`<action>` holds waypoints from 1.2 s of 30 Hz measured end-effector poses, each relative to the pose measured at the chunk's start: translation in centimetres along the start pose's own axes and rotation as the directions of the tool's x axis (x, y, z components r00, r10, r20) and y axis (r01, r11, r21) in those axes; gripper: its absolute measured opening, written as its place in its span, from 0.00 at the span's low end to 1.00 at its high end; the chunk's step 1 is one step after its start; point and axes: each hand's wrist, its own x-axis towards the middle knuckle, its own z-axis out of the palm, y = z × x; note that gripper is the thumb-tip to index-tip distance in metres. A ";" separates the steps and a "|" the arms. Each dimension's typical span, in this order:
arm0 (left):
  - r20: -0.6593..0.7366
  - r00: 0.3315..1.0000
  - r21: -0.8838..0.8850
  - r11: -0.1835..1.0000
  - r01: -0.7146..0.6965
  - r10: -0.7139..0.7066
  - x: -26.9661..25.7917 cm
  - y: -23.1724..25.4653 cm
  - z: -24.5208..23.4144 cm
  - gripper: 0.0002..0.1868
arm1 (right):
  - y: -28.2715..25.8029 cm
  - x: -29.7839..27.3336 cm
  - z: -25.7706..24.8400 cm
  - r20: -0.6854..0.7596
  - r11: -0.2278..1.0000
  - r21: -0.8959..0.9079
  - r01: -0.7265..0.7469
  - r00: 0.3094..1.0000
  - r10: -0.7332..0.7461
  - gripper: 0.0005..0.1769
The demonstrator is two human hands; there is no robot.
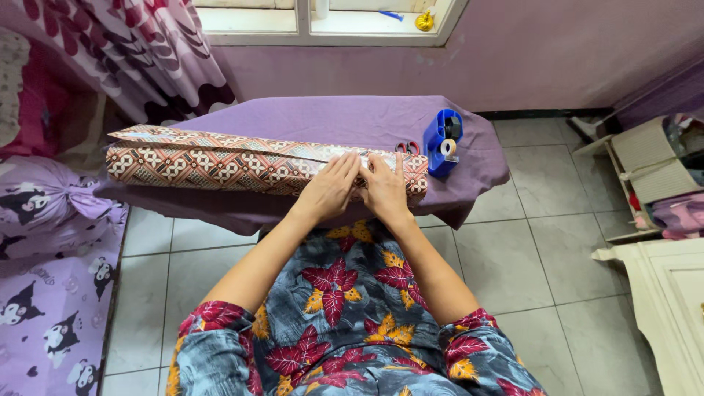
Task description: The person places a rectangular box on a sheet of patterned wrapping paper, folds the paper around the box, and secures it with tape. They smooth the paper and tape multiple times to ensure a neat finish.
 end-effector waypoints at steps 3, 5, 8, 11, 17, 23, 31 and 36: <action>0.051 0.996 0.355 0.934 0.046 -0.069 -0.3 0.8 1.1 0.35 | 0.1 -0.5 -0.2 0.023 1.000 -0.011 -0.016 1.000 0.016 0.39; 0.007 0.995 0.340 0.936 0.089 -0.097 -0.3 1.0 2.1 0.35 | 0.0 -0.9 -0.1 -0.009 1.000 -0.003 -0.020 1.000 0.020 0.40; -0.028 0.993 0.357 0.927 0.117 -0.114 0.0 0.7 3.3 0.35 | 0.0 -0.9 0.2 -0.069 1.000 -0.004 -0.006 0.998 0.005 0.42; -0.056 0.992 0.356 0.926 0.127 -0.115 0.8 0.3 4.0 0.35 | 0.4 -0.4 0.6 -0.071 1.000 -0.017 -0.023 0.997 0.022 0.42; -0.075 0.977 0.370 0.904 0.213 -0.199 2.9 1.5 4.4 0.36 | 2.1 0.6 1.3 -0.049 0.999 -0.006 -0.045 0.998 0.045 0.38; -0.007 0.953 0.355 0.890 0.286 -0.303 5.0 3.2 4.1 0.36 | 4.4 -0.5 2.6 -0.088 0.931 0.356 -0.084 0.988 0.123 0.32; 0.082 0.911 0.538 0.788 0.301 -0.404 7.7 6.4 5.5 0.26 | 16.5 -3.2 4.6 -0.114 0.435 0.847 -0.307 0.694 0.711 0.16; 0.216 0.898 0.445 0.857 0.260 -0.384 8.7 7.1 5.0 0.41 | 23.7 -4.1 6.6 -0.206 0.489 0.713 -0.503 0.516 0.832 0.15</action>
